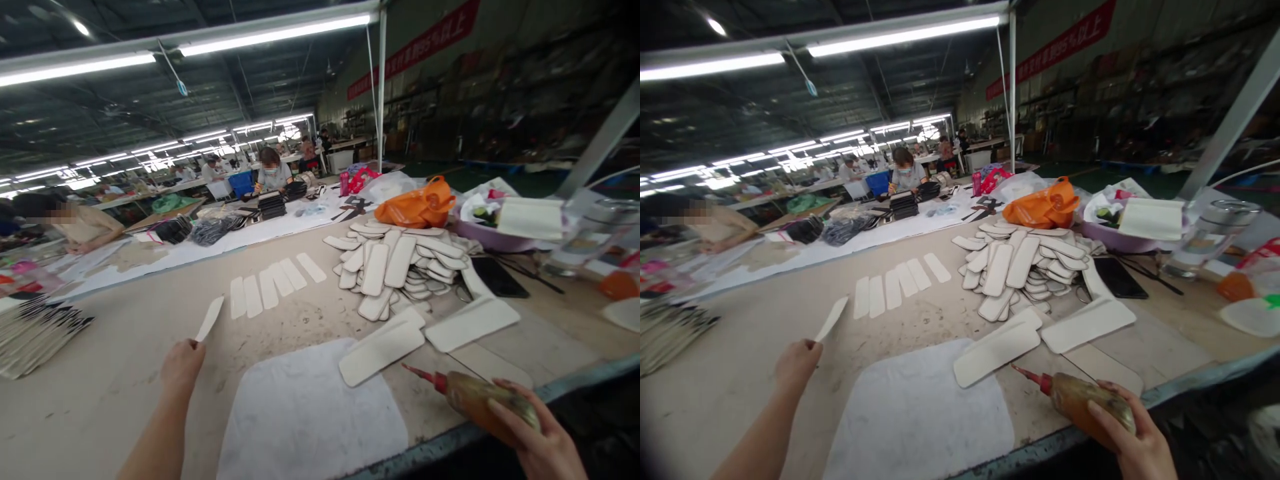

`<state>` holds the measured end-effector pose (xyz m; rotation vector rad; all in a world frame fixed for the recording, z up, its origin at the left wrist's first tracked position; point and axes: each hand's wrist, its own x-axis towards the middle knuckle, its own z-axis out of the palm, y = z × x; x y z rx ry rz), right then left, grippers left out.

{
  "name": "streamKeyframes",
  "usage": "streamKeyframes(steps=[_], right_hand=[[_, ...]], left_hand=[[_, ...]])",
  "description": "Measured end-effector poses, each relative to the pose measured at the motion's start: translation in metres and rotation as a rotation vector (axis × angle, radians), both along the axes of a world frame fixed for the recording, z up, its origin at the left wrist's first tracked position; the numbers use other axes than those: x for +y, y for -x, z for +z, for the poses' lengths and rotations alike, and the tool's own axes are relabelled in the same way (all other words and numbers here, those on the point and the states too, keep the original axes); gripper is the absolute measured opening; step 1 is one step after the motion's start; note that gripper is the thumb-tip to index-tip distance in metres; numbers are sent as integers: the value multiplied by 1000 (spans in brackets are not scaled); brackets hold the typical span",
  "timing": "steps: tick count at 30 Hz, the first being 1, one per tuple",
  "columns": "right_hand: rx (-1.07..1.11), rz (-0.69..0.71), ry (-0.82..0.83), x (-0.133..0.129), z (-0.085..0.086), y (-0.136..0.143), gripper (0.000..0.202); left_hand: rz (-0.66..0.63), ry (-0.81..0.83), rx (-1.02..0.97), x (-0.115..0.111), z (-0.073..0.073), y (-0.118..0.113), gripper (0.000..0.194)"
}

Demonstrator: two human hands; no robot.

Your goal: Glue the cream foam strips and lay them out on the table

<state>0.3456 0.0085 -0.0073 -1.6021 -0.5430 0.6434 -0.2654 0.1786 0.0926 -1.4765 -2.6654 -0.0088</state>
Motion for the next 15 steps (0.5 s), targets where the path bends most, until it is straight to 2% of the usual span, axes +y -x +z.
streamKeyframes(steps=[3, 6, 11, 15], right_hand=[[252, 71, 20, 0, -9, -1, 51], [334, 30, 29, 1, -13, 0, 52], [319, 81, 61, 5, -12, 4, 54], [269, 94, 75, 9, -13, 6, 50]], left_hand=[[4, 33, -20, 9, -32, -2, 41], [-10, 55, -31, 25, -48, 0, 42], [-28, 73, -35, 54, -63, 10, 41], [-24, 63, -29, 73, -66, 18, 39]])
